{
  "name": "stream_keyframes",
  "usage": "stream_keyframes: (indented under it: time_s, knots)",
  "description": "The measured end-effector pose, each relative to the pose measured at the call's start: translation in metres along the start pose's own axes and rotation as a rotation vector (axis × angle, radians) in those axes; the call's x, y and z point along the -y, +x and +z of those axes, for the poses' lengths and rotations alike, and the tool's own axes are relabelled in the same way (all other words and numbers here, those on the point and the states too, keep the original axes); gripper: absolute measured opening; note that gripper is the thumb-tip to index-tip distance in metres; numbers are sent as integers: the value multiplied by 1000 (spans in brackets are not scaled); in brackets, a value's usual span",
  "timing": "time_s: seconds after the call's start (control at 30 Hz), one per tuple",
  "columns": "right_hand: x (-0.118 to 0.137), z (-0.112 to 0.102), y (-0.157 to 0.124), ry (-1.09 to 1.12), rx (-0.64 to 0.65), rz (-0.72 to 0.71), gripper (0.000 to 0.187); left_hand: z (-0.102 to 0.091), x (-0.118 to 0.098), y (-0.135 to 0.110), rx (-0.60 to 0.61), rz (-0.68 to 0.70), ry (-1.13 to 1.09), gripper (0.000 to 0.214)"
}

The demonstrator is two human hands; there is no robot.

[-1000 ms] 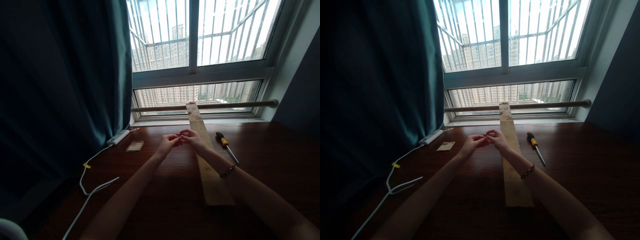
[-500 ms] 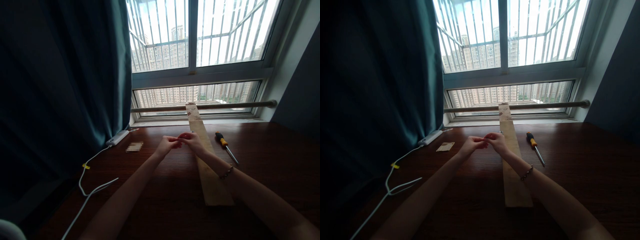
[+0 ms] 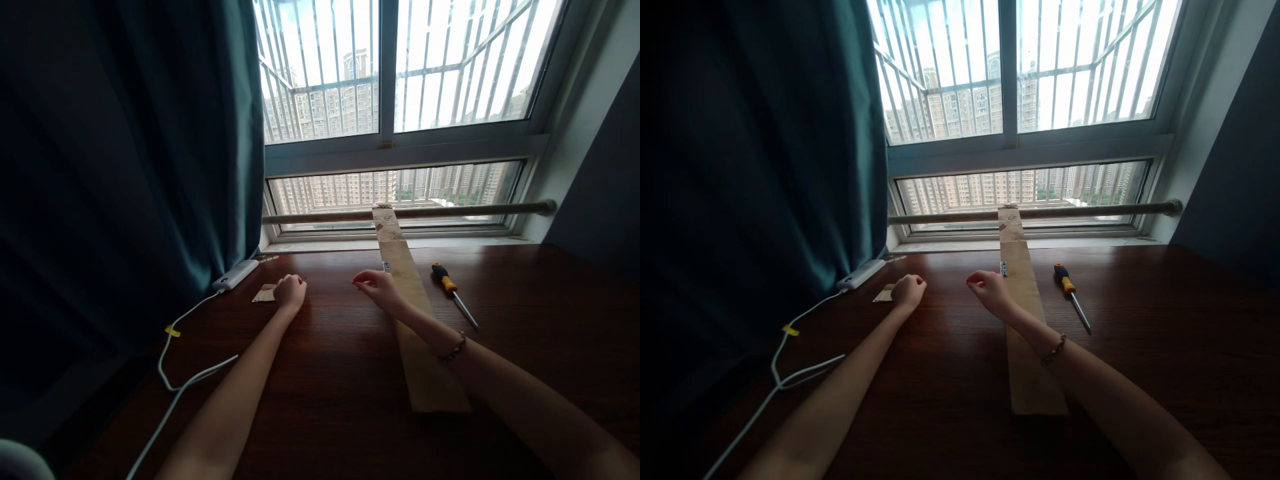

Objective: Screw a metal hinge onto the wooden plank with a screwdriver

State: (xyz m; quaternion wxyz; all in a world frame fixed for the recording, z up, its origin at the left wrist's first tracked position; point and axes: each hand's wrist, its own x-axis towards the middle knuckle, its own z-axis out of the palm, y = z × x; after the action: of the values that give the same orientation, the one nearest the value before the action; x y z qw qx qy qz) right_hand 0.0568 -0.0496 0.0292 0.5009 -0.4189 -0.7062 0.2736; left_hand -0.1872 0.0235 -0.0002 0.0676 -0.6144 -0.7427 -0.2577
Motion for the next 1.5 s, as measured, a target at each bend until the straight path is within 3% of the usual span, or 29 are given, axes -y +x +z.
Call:
stream_keyframes:
  time_s: [0.1,0.3,1.07,1.23,1.37,1.5]
  knots:
    - [5,3,-5,-90,35,-73,11,9,15,0,4,10,192,25]
    - [9,3,-8,-127,79,-116,12,12,22,0,12,44,338,30]
    - [4,3,-7,-116,116,-136,14,13,30,2,30,76,385,37]
    - [11,2,-8,-109,84,-135,12,5,19,-6,-35,113,367,37]
    - [24,-14,-1,-179,-37,-125,29,-3,-4,-16,-51,242,275,31]
    - [26,-66,18,-397,-175,-32,32,0,-30,-30,0,374,77,32]
